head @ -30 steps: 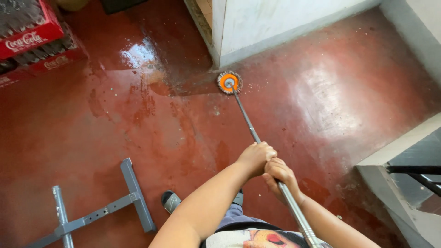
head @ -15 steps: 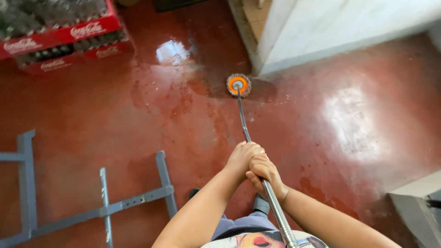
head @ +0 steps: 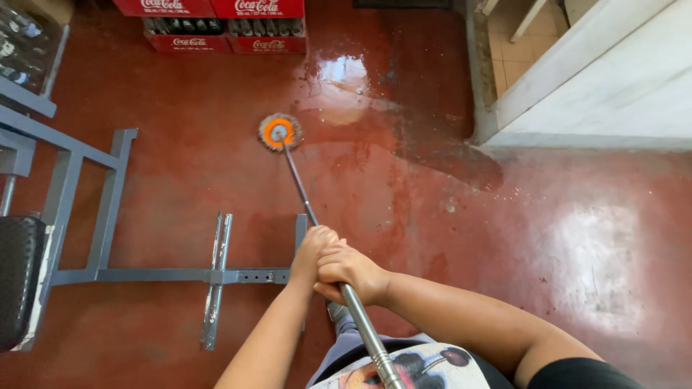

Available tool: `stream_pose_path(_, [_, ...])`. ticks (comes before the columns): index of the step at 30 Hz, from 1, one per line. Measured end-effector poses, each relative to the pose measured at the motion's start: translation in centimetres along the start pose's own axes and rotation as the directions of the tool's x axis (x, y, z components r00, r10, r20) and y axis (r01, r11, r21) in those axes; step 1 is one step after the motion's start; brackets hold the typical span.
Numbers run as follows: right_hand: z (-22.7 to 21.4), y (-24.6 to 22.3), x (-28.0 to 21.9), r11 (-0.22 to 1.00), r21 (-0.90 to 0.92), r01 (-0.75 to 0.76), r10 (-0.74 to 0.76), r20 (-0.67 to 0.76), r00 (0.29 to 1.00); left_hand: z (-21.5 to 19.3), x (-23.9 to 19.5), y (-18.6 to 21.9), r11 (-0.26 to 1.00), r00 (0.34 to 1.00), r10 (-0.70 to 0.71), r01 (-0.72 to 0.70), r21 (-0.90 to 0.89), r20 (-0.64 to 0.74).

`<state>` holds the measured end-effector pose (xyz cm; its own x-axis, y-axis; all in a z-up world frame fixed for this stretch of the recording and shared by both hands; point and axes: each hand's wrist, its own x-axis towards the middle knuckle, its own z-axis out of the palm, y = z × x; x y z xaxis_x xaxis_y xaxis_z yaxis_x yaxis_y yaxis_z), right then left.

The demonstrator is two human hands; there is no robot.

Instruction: The recorder washes a microfiber mop head in a sink, attaches it to the mop handle, and then mops the red-tiled floor.

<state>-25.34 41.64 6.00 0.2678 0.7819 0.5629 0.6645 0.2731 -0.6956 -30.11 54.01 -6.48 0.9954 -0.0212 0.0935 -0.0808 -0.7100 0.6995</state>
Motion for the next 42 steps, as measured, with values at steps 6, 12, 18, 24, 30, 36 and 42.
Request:
stream_pose_path(6, [-2.7,-0.2,1.7,0.994,-0.105,0.033,-0.028,0.051,0.998,6.9,1.2,-4.3,0.879,0.967,-0.238,0.175,-0.443,-0.090])
stream_pose_path(12, [-7.8,0.9,-0.6,0.979,-0.195,-0.052,0.050,-0.018,0.999,2.2,8.2,4.2,0.955,0.987,0.126,-0.149,-0.258,-0.105])
stream_pose_path(18, [-14.5,1.5,-3.1,0.915,-0.374,-0.152,0.106,-0.142,0.984,15.2,17.2,3.4,0.804,0.880,0.450,-0.473,-0.360,-0.152])
stream_pose_path(24, [-21.3,4.1,-7.5,0.789,-0.440,-0.429,0.320,-0.302,0.898,11.0,25.3,11.8,0.678,0.851,0.517,-0.471,-0.565,-0.089])
stream_pose_path(30, [-26.9,10.6,-4.0,0.896,-0.233,-0.378,0.323,-0.241,0.915,14.0,35.7,5.9,0.918,0.895,0.397,-0.389,-0.076,0.205])
stream_pose_path(36, [-32.1,20.3,1.1,0.942,-0.189,-0.276,0.243,-0.180,0.953,12.4,44.6,2.8,0.974,0.983,0.158,-0.139,-0.178,0.096])
stream_pose_path(42, [-31.9,24.3,4.8,0.958,-0.129,-0.256,0.238,-0.142,0.961,10.6,47.3,-1.3,0.983,0.984,0.155,-0.163,-0.082,-0.088])
